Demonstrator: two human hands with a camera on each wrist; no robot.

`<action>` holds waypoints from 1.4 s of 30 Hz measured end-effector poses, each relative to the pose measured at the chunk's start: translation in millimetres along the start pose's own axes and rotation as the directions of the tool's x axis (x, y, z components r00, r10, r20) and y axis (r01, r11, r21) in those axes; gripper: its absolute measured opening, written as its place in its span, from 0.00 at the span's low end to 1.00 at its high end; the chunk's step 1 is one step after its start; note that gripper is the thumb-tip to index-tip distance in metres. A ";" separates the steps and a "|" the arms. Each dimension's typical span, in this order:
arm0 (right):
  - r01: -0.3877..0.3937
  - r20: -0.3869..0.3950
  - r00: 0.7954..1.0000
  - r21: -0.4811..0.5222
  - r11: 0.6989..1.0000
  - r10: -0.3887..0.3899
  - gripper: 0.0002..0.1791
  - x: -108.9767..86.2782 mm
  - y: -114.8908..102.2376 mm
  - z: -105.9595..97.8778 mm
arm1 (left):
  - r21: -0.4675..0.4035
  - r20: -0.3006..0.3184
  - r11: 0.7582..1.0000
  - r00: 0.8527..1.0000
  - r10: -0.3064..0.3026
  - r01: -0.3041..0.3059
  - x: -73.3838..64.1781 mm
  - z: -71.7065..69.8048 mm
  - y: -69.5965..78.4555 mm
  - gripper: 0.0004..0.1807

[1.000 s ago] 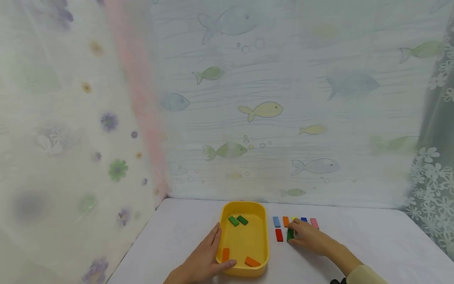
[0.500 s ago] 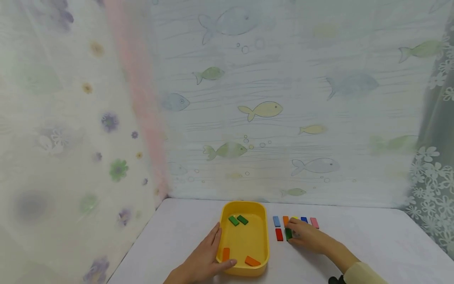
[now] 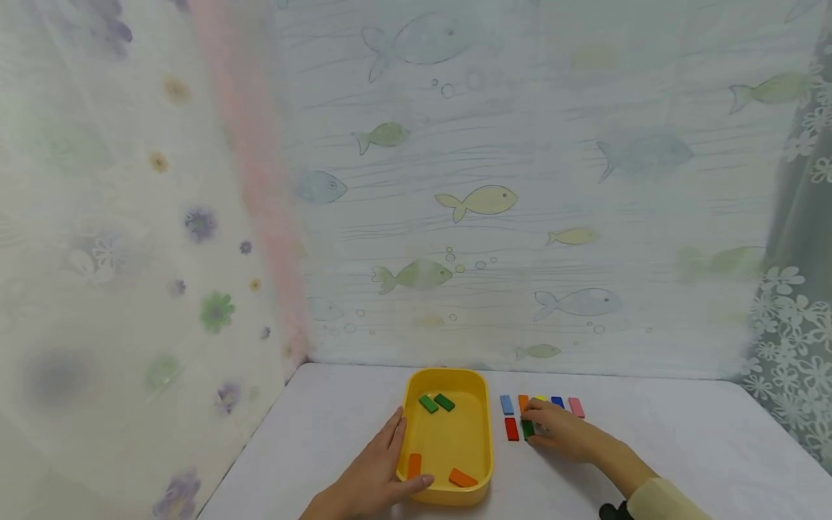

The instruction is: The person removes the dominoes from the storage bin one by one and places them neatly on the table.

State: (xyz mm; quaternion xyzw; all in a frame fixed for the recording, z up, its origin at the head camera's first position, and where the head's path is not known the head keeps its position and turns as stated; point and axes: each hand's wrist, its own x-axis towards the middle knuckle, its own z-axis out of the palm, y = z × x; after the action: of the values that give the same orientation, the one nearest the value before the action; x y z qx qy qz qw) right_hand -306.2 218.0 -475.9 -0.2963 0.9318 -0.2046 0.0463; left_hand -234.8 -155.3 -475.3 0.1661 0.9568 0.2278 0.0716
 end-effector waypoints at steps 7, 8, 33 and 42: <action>-0.006 0.000 1.000 0.027 1.000 0.006 0.23 -2.8 0.1 -3.9 | -0.016 0.001 1.000 1.000 0.007 -0.007 0.7 1.5 -1.6 0.62; -0.008 0.000 1.000 0.040 0.999 0.008 0.23 -3.8 -0.5 -5.1 | -0.021 0.003 1.000 1.000 0.005 -0.005 0.7 1.7 -1.6 0.62; 0.182 0.014 0.982 0.191 0.964 -0.188 0.27 15.5 -114.4 -8.8 | -0.004 -0.031 0.998 0.998 0.059 -0.059 -0.4 1.1 -2.9 0.60; 0.095 0.122 0.986 0.175 0.980 -0.118 0.30 40.3 -137.0 16.1 | 0.007 -0.057 0.994 0.993 0.106 -0.105 -0.3 2.6 -7.2 0.60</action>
State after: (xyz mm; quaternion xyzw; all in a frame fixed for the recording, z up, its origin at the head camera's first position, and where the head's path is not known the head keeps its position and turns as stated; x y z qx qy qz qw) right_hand -262.8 87.8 -433.2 -0.3537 0.8887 -0.2651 0.1215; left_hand -236.1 -160.4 -480.9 0.2100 0.9487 0.2341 0.0316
